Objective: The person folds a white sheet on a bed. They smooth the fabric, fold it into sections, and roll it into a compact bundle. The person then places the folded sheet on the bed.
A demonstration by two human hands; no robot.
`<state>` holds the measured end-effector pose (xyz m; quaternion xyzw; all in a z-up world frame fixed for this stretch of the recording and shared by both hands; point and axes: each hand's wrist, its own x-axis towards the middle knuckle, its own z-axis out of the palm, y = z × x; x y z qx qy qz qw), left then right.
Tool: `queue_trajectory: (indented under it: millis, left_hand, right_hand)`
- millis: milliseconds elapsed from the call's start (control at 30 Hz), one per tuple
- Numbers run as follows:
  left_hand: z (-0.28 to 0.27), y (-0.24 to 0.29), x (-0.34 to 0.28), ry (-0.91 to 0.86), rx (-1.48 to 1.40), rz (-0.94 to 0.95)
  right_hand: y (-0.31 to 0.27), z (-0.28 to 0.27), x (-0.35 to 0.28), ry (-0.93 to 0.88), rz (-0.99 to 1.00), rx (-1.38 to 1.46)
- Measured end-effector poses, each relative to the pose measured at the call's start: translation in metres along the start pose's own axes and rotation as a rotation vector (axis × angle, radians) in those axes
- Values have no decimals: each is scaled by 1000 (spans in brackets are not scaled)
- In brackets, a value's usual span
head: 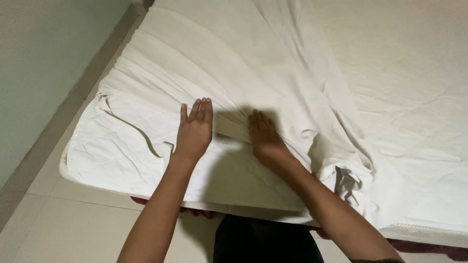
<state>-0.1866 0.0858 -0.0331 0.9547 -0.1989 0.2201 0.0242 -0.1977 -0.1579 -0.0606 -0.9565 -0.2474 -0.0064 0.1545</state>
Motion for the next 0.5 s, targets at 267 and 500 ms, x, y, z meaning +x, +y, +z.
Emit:
queue_trajectory:
  millis: [267,500]
  left_hand:
    - [-22,72,-17,84,31,137]
    - [-53,165,-16,156,-122,244]
  right_hand:
    - [38,-21,-75,229,-77,-86]
    - [58,-74,-144,249,162,180]
